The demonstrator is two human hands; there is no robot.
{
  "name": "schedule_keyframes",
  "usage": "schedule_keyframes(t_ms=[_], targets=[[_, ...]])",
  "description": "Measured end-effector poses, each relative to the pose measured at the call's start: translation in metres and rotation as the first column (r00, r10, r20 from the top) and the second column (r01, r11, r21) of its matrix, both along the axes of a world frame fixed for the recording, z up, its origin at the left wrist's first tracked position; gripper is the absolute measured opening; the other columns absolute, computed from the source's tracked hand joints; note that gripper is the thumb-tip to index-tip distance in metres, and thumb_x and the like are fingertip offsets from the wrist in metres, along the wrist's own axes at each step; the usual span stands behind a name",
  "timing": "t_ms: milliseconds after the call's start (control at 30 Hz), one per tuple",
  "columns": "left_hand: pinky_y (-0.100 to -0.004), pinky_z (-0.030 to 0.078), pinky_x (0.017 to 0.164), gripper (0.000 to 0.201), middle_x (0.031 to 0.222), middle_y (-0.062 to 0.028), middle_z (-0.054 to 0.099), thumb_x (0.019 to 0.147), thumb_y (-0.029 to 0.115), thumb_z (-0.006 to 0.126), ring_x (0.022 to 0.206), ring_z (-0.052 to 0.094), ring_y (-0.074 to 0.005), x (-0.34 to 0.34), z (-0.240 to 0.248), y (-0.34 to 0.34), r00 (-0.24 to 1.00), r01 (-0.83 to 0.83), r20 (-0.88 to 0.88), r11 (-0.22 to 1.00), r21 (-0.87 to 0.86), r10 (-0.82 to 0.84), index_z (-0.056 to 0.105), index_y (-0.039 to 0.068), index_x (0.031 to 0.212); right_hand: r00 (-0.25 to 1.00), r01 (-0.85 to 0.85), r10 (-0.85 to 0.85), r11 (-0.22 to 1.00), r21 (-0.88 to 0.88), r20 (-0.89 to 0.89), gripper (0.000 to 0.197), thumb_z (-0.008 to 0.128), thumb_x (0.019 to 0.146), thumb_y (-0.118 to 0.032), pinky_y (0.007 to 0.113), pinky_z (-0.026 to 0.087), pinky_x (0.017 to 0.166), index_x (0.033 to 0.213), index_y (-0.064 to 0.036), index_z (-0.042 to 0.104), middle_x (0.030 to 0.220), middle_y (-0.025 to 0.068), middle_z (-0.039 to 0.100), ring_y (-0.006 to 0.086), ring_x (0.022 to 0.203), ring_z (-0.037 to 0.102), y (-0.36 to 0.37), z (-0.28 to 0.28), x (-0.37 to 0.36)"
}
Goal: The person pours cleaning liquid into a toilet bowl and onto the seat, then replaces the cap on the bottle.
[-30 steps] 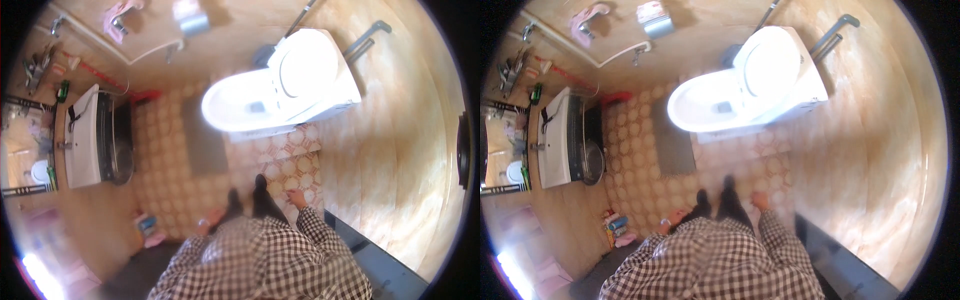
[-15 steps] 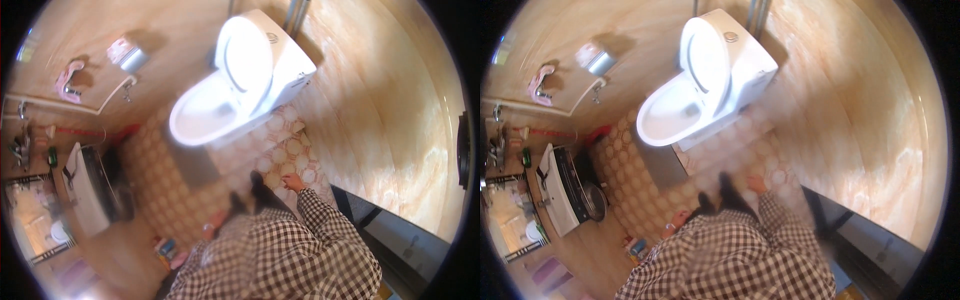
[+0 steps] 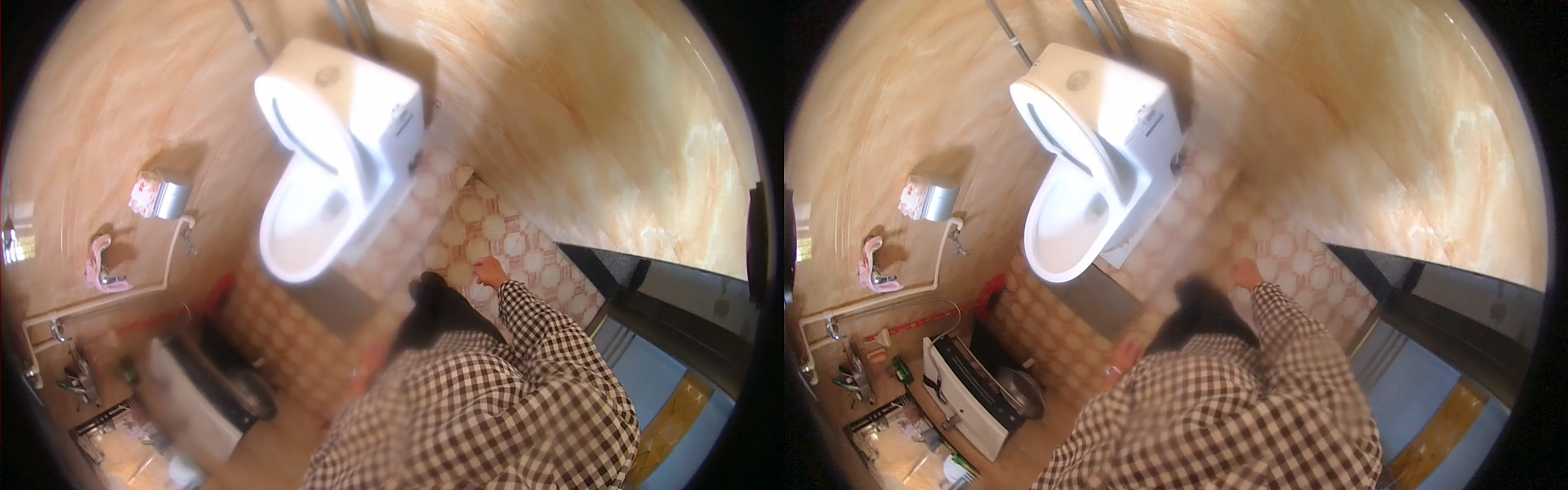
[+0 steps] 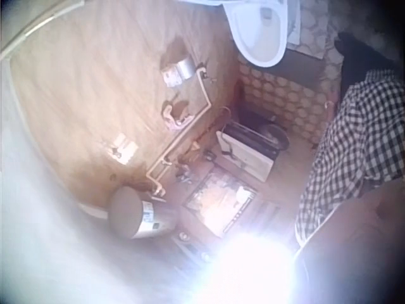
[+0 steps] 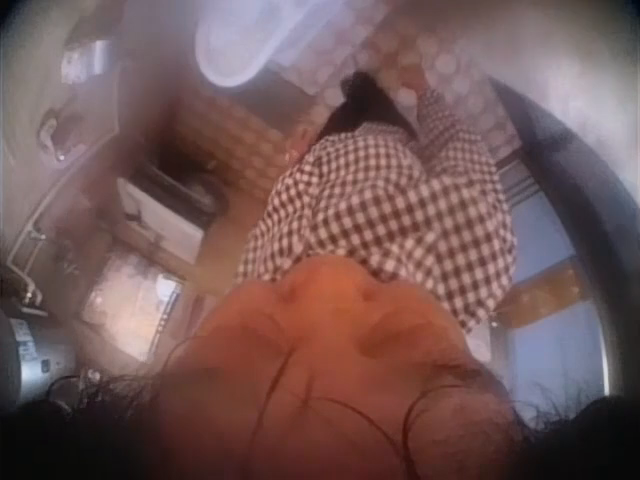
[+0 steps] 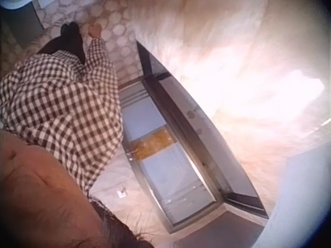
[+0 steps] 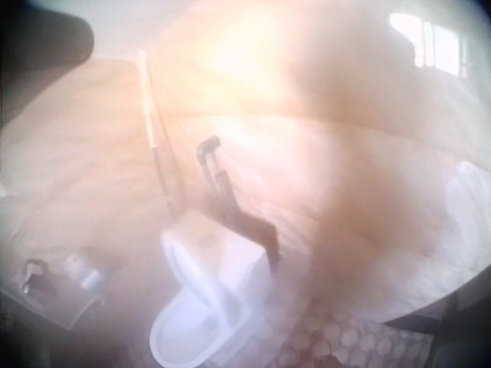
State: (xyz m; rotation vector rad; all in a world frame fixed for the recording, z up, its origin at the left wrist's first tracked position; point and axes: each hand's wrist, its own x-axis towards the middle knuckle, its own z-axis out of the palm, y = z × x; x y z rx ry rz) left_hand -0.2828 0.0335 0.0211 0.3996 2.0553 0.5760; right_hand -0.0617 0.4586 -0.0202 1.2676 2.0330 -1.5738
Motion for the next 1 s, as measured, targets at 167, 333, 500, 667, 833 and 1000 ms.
schedule_keyframes(t_ms=[167, 333, 500, 667, 833, 1000], targets=[[-0.0302, 0.049, 0.079, 0.036, 0.102, -0.0092, 0.066, 0.086, 0.025, 0.06, 0.09, 0.061, -0.0157, -0.04, 0.047, 0.083, 0.959, 0.169, -0.246, 0.979, 0.112, -0.138, 0.059, 0.002, 0.115, 0.969, 0.239, -0.245, 0.961, -0.14, -0.028, 0.025, 0.057, 0.081, -0.015, 0.028, 0.045, 0.041, 0.096, 0.0035, 0.064, 0.069, 0.0125, 0.064, 0.0184, 0.051, 0.063, -0.014, 0.035, -0.013], [-0.0342, 0.05, 0.075, 0.031, 0.099, -0.011, 0.066, 0.088, 0.024, 0.056, 0.086, 0.062, -0.0235, -0.072, 0.055, 0.158, 0.983, -0.041, -0.16, 0.957, 0.287, 0.091, 0.061, 0.004, 0.111, 0.996, -0.057, 0.067, 0.987, 0.153, -0.057, 0.023, 0.057, 0.082, -0.013, 0.028, 0.046, 0.041, 0.098, 0.0011, 0.065, 0.07, 0.0098, 0.064, 0.0182, 0.051, 0.062, -0.013, -0.01, 0.017], [-0.0283, 0.048, 0.077, 0.03, 0.099, -0.0062, 0.063, 0.089, 0.017, 0.058, 0.087, 0.059, -0.014, -0.1, 0.097, 0.197, 0.968, -0.073, -0.212, 0.962, 0.262, 0.131, 0.058, 0.0, 0.114, 0.912, 0.409, -0.39, 0.889, -0.206, 0.13, 0.025, 0.057, 0.083, -0.014, 0.028, 0.048, 0.045, 0.101, 0.0016, 0.063, 0.079, 0.0107, 0.065, 0.0183, 0.055, 0.063, -0.006, 0.013, -0.023], [-0.0255, 0.048, 0.076, 0.035, 0.103, -0.0067, 0.062, 0.092, 0.018, 0.056, 0.09, 0.059, -0.015, -0.196, 0.146, 0.22, 0.867, -0.255, -0.189, 0.737, 0.626, 0.46, 0.053, 0.0, 0.122, 0.918, 0.385, -0.347, 0.897, -0.219, 0.191, 0.022, 0.054, 0.081, -0.015, 0.033, 0.051, 0.051, 0.086, 0.0033, 0.065, 0.076, 0.0144, 0.065, 0.0228, 0.059, 0.065, -0.032, 0.057, -0.078], [-0.029, 0.044, 0.086, 0.044, 0.119, -0.0095, 0.056, 0.091, 0.02, 0.057, 0.106, 0.054, -0.0181, -0.254, 0.257, 0.289, 0.738, -0.366, -0.057, 0.47, 0.803, 0.672, 0.045, 0.002, 0.13, 0.971, 0.234, -0.226, 0.967, -0.099, 0.083, 0.028, 0.058, 0.083, -0.016, 0.027, 0.048, 0.045, 0.103, 0.0019, 0.063, 0.082, 0.0105, 0.065, 0.0187, 0.056, 0.064, -0.016, 0.076, -0.058], [-0.0429, 0.032, 0.103, 0.059, 0.136, -0.0187, 0.04, 0.085, 0.022, 0.063, 0.125, 0.039, -0.0316, -0.234, 0.287, 0.299, 0.659, -0.127, -0.361, 0.57, 0.811, 0.66, 0.037, 0.002, 0.135, 0.909, 0.383, -0.356, 0.919, -0.098, 0.217, 0.027, 0.058, 0.083, -0.016, 0.027, 0.046, 0.04, 0.102, 0.0021, 0.063, 0.078, 0.0107, 0.065, 0.0188, 0.053, 0.063, 0.002, 0.057, -0.015]])
